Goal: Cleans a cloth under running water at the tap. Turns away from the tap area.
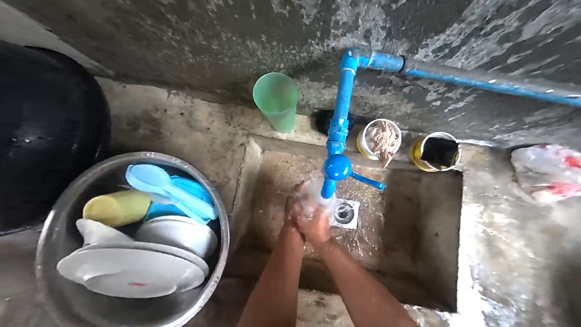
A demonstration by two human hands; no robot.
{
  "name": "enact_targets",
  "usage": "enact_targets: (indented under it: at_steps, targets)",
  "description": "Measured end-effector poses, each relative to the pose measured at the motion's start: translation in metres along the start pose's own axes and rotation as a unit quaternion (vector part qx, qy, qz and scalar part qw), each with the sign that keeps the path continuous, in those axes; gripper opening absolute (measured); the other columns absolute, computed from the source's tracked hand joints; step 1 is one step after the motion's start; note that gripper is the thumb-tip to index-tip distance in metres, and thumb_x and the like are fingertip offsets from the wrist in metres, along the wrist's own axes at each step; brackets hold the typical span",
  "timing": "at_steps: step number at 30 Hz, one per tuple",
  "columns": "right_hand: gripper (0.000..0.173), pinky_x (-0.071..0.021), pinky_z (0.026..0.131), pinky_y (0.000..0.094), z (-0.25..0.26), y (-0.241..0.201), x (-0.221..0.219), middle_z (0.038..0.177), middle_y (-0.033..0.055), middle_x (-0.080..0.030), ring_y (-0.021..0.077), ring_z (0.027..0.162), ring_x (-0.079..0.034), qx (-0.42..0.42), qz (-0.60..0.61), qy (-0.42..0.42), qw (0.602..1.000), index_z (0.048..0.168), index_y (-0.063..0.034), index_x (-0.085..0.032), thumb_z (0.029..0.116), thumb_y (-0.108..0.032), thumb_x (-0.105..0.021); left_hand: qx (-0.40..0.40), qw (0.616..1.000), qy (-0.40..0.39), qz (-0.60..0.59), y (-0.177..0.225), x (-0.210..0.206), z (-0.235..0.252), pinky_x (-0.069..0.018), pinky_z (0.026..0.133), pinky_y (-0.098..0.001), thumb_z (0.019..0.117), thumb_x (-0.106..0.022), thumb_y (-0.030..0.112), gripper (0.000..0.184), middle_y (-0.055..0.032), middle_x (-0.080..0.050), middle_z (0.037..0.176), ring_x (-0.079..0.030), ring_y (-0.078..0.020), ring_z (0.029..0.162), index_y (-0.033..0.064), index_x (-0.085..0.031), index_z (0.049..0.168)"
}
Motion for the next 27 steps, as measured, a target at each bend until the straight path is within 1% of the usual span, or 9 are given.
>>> enact_targets:
  at_steps: [1, 3, 7, 12, 17, 19, 21, 23, 27]
  targets:
    - [0.038, -0.0508, 0.102, 0.0472, 0.014, 0.011, 0.008, 0.113, 0.031, -0.068, 0.0353, 0.109, -0.067, -0.065, 0.006, -0.018, 0.998, 0.118, 0.0169, -0.064, 0.0904, -0.008, -0.07, 0.037, 0.999, -0.003, 0.029, 0.01, -0.005, -0.015, -0.0477, 0.097, -0.0331, 0.1117, -0.034, 0.012, 0.037, -0.0208, -0.058, 0.128, -0.057, -0.0187, 0.109, -0.0074, -0.046, 0.14]
    - [0.023, -0.0539, 0.094, 0.0441, 0.04, 0.034, 0.02, 0.102, 0.0262, -0.071, 0.0301, 0.098, -0.069, -0.077, 0.021, 0.028, 0.996, 0.107, 0.0143, -0.068, 0.0906, -0.002, -0.067, 0.034, 0.994, -0.026, 0.105, 0.012, -0.01, -0.026, -0.0511, 0.087, -0.033, 0.1102, -0.036, 0.011, 0.035, -0.0178, -0.06, 0.117, -0.059, -0.0168, 0.098, -0.0062, -0.048, 0.138]
    - [0.019, -0.0572, 0.072, 0.0422, 0.067, 0.072, 0.056, 0.086, 0.0189, -0.068, 0.0235, 0.075, -0.067, -0.018, -0.01, 0.064, 0.998, 0.085, 0.0069, -0.07, 0.0904, -0.01, -0.067, 0.013, 0.999, -0.018, 0.034, 0.01, 0.01, -0.026, -0.0535, 0.093, -0.0356, 0.1123, -0.035, 0.03, 0.044, -0.0158, -0.064, 0.123, -0.063, -0.017, 0.107, -0.0005, -0.051, 0.14]
    - [0.032, -0.0481, 0.07, 0.032, 0.097, 0.083, 0.102, 0.083, 0.0116, -0.055, 0.0157, 0.075, -0.053, -0.002, -0.004, 0.081, 0.997, 0.075, 0.004, -0.057, 0.0944, -0.017, -0.071, -0.065, 0.996, 0.033, -0.041, 0.017, 0.068, -0.017, -0.0573, 0.094, -0.0382, 0.1122, -0.034, 0.033, 0.045, -0.0124, -0.065, 0.123, -0.066, -0.0165, 0.109, 0.002, -0.049, 0.142]
    - [0.022, -0.0495, 0.061, 0.026, 0.096, 0.078, 0.12, 0.078, 0.0051, -0.058, 0.0067, 0.063, -0.054, 0.109, -0.025, 0.081, 0.99, 0.099, 0.0027, -0.06, 0.0983, -0.019, -0.065, -0.188, 0.979, 0.077, -0.001, 0.018, 0.066, -0.001, -0.0574, 0.092, -0.0331, 0.1065, -0.05, 0.018, 0.034, -0.0092, -0.065, 0.116, -0.066, -0.0097, 0.104, -0.0037, -0.053, 0.133]
    - [0.028, -0.0565, 0.076, 0.0403, 0.087, 0.093, 0.131, 0.091, 0.0174, -0.065, 0.0237, 0.08, -0.065, 0.106, -0.112, 0.059, 0.986, 0.102, 0.0072, -0.064, 0.0967, -0.02, -0.068, -0.224, 0.967, 0.075, 0.092, 0.007, 0.06, 0.012, -0.0553, 0.087, -0.0293, 0.1018, -0.057, 0.011, 0.024, -0.011, -0.067, 0.103, -0.066, -0.0095, 0.094, -0.0078, -0.061, 0.117]
    - [0.034, -0.0496, 0.1, 0.0542, 0.078, 0.121, 0.143, 0.107, 0.0263, -0.068, 0.0422, 0.107, -0.063, 0.06, -0.221, 0.007, 0.973, 0.105, 0.0084, -0.069, 0.0971, -0.024, -0.068, -0.171, 0.954, 0.03, 0.245, -0.016, 0.054, 0.02, -0.0522, 0.099, -0.0383, 0.1012, -0.058, 0.011, 0.031, -0.0219, -0.068, 0.117, -0.067, -0.0229, 0.108, -0.0093, -0.062, 0.125]
    - [0.041, -0.0383, 0.114, 0.0561, 0.066, 0.154, 0.151, 0.128, 0.0276, -0.064, 0.045, 0.128, -0.055, -0.076, -0.319, -0.102, 0.939, 0.126, 0.0051, -0.065, 0.1036, -0.028, -0.058, -0.044, 0.914, -0.059, 0.398, -0.043, 0.043, 0.019, -0.0439, 0.111, -0.0481, 0.1037, -0.056, 0.015, 0.039, -0.0262, -0.062, 0.133, -0.06, -0.034, 0.126, -0.0058, -0.056, 0.137]
    - [0.037, -0.048, 0.103, 0.0577, 0.035, 0.183, 0.147, 0.122, 0.0264, -0.065, 0.0406, 0.116, -0.063, -0.24, -0.299, -0.294, 0.876, 0.132, 0.0023, -0.057, 0.1075, -0.026, -0.052, 0.073, 0.842, -0.197, 0.496, -0.097, 0.032, 0.006, -0.0427, 0.11, -0.0523, 0.1062, -0.054, 0.026, 0.038, -0.0224, -0.062, 0.133, -0.059, -0.0346, 0.126, 0.0008, -0.061, 0.133]
Point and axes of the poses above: each hand's wrist, its own z-axis towards the middle knuckle, its own x-axis out of the back of the hand, y = z × x, the point moved 2 cm from there along z, towards the middle knuckle
